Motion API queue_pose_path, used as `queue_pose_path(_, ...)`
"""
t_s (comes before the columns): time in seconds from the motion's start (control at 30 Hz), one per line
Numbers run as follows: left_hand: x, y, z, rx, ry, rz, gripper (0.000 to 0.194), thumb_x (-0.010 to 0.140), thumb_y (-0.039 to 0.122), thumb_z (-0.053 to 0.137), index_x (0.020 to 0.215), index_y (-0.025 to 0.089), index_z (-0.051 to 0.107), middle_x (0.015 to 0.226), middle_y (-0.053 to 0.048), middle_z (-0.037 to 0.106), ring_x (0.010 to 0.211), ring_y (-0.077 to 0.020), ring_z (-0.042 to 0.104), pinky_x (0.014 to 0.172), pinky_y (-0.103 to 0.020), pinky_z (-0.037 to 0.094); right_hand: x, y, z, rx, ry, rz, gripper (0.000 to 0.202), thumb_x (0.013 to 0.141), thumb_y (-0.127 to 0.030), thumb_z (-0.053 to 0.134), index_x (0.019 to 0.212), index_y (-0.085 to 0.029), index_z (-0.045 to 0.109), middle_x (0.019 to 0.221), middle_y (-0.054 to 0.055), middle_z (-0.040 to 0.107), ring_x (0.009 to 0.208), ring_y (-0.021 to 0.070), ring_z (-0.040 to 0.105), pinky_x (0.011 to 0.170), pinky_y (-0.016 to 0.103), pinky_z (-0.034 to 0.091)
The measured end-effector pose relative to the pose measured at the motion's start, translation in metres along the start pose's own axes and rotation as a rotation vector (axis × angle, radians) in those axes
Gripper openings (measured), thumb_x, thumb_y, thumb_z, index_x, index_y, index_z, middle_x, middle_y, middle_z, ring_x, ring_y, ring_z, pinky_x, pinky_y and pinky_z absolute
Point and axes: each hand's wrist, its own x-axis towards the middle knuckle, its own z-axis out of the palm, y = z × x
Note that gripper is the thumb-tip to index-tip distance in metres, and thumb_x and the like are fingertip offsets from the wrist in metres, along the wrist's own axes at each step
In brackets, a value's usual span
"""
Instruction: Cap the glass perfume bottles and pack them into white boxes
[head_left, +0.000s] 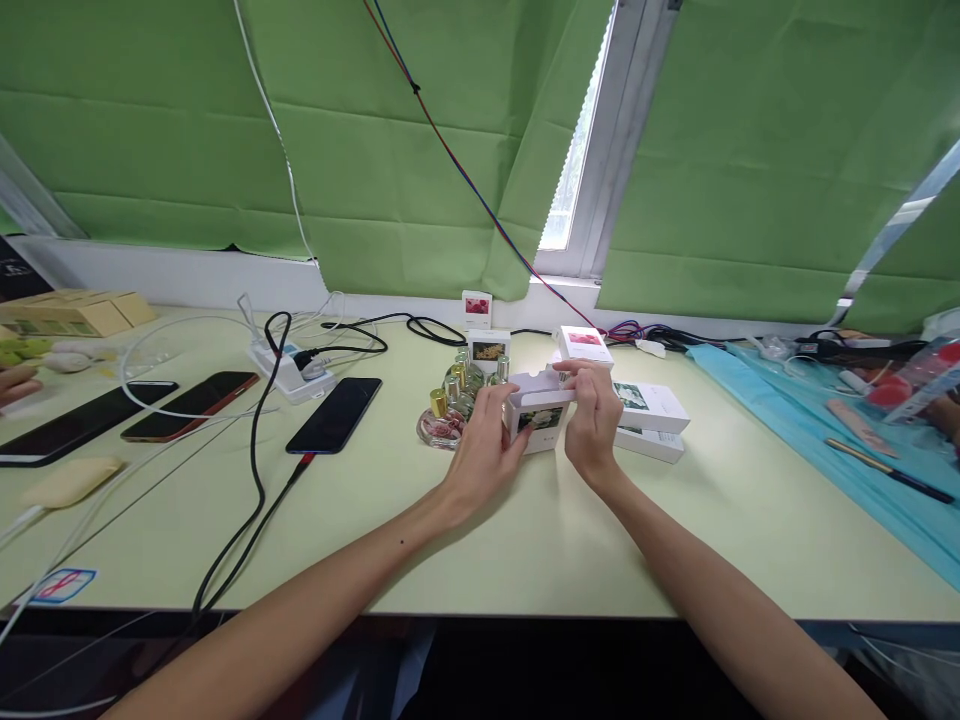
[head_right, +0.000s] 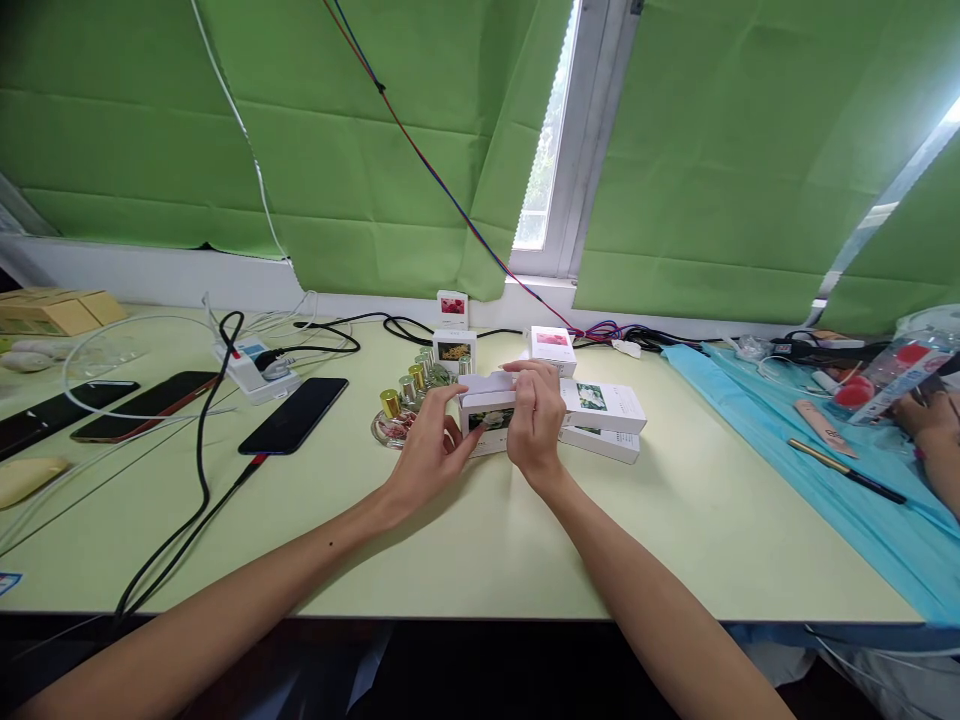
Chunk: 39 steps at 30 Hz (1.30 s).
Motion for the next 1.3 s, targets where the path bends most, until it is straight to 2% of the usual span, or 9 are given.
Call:
queue_pose_path(0.17, -0.001, 0.0, 0.001, -0.009, 0.012, -0.031, 0.035, 0.095, 0.028, 0.058, 0.127, 0.025, 0.043, 0.123, -0.007, 0.052, 0.069, -0.0096, 0.058, 0.065, -0.028, 0.053, 0.0, 0.001, 0.0, -0.054, 0.068, -0.041, 0.042, 0.104, -0.032, 0.036, 0.065, -0.026, 0.05, 0.084, 0.006, 0.069, 0.089, 0.0244, 0.061, 0.083, 0.044, 0.048)
queue_pose_path(0.37, 0.0, 0.009, -0.001, -0.09, 0.014, -0.108, 0.039, 0.096, 0.045, 0.06, 0.125, 0.024, 0.045, 0.124, -0.008, 0.053, 0.068, -0.01, 0.058, 0.062, -0.028, 0.052, 0.002, -0.002, 0.0, -0.138, 0.055, -0.054, 0.039, 0.102, -0.032, 0.043, 0.064, -0.026, 0.051, 0.073, 0.004, 0.064, 0.081, 0.0226, 0.058, 0.075, 0.039, 0.048)
queue_pose_path(0.47, 0.0, 0.012, -0.004, -0.121, -0.001, -0.152, 0.039, 0.099, 0.05, 0.051, 0.127, 0.023, 0.047, 0.123, -0.009, 0.056, 0.072, -0.0124, 0.059, 0.063, -0.029, 0.052, 0.003, -0.003, -0.001, -0.153, 0.033, -0.062, 0.036, 0.1, -0.031, 0.046, 0.065, -0.025, 0.052, 0.066, 0.003, 0.06, 0.074, 0.0214, 0.055, 0.071, 0.037, 0.046)
queue_pose_path(0.53, -0.001, 0.014, -0.006, -0.151, -0.017, -0.183, 0.04, 0.102, 0.052, 0.044, 0.129, 0.023, 0.048, 0.114, -0.009, 0.061, 0.071, -0.014, 0.06, 0.064, -0.03, 0.051, 0.003, -0.003, -0.001, -0.151, 0.025, -0.069, 0.035, 0.098, -0.029, 0.048, 0.063, -0.026, 0.047, 0.064, 0.002, 0.059, 0.071, 0.0208, 0.055, 0.071, 0.037, 0.046)
queue_pose_path(0.67, 0.001, 0.016, -0.009, -0.208, -0.024, -0.254, 0.045, 0.104, 0.056, 0.034, 0.13, 0.022, 0.049, 0.084, -0.003, 0.062, 0.067, -0.0172, 0.06, 0.064, -0.031, 0.049, 0.002, -0.002, -0.001, -0.174, -0.006, -0.079, 0.034, 0.091, -0.027, 0.053, 0.061, -0.027, 0.038, 0.064, 0.002, 0.06, 0.071, 0.0212, 0.056, 0.072, 0.039, 0.045)
queue_pose_path(0.77, 0.003, 0.018, -0.009, -0.234, -0.009, -0.293, 0.045, 0.103, 0.059, 0.036, 0.125, 0.023, 0.05, 0.075, 0.0, 0.06, 0.064, -0.0176, 0.06, 0.065, -0.032, 0.048, 0.001, -0.002, -0.002, -0.173, -0.038, -0.089, 0.029, 0.086, -0.024, 0.054, 0.062, -0.027, 0.038, 0.065, 0.001, 0.062, 0.07, 0.0214, 0.057, 0.075, 0.041, 0.043)
queue_pose_path(1.0, 0.005, 0.019, -0.01, -0.265, -0.061, -0.345, 0.043, 0.095, 0.056, 0.055, 0.122, 0.025, 0.043, 0.071, 0.004, 0.058, 0.064, -0.0175, 0.063, 0.059, -0.028, 0.046, -0.002, -0.001, 0.001, -0.199, -0.145, -0.121, 0.013, 0.076, -0.018, 0.056, 0.069, -0.025, 0.047, 0.068, 0.0, 0.064, 0.071, 0.0215, 0.057, 0.08, 0.042, 0.042)
queue_pose_path(1.13, 0.005, 0.017, -0.009, -0.276, -0.088, -0.348, 0.043, 0.093, 0.052, 0.058, 0.123, 0.026, 0.042, 0.068, 0.006, 0.056, 0.062, -0.0166, 0.062, 0.055, -0.026, 0.045, -0.002, 0.0, 0.0, -0.235, -0.193, -0.109, 0.008, 0.074, -0.017, 0.055, 0.075, -0.024, 0.052, 0.072, 0.0, 0.063, 0.072, 0.0205, 0.056, 0.078, 0.04, 0.042)
queue_pose_path(1.3, 0.006, 0.017, -0.008, -0.273, -0.077, -0.355, 0.043, 0.092, 0.051, 0.058, 0.123, 0.026, 0.041, 0.07, 0.006, 0.057, 0.061, -0.0154, 0.061, 0.054, -0.026, 0.045, 0.003, 0.003, -0.003, -0.193, -0.219, -0.049, 0.011, 0.074, -0.016, 0.054, 0.083, -0.023, 0.056, 0.081, 0.003, 0.065, 0.079, 0.0213, 0.056, 0.074, 0.036, 0.046)
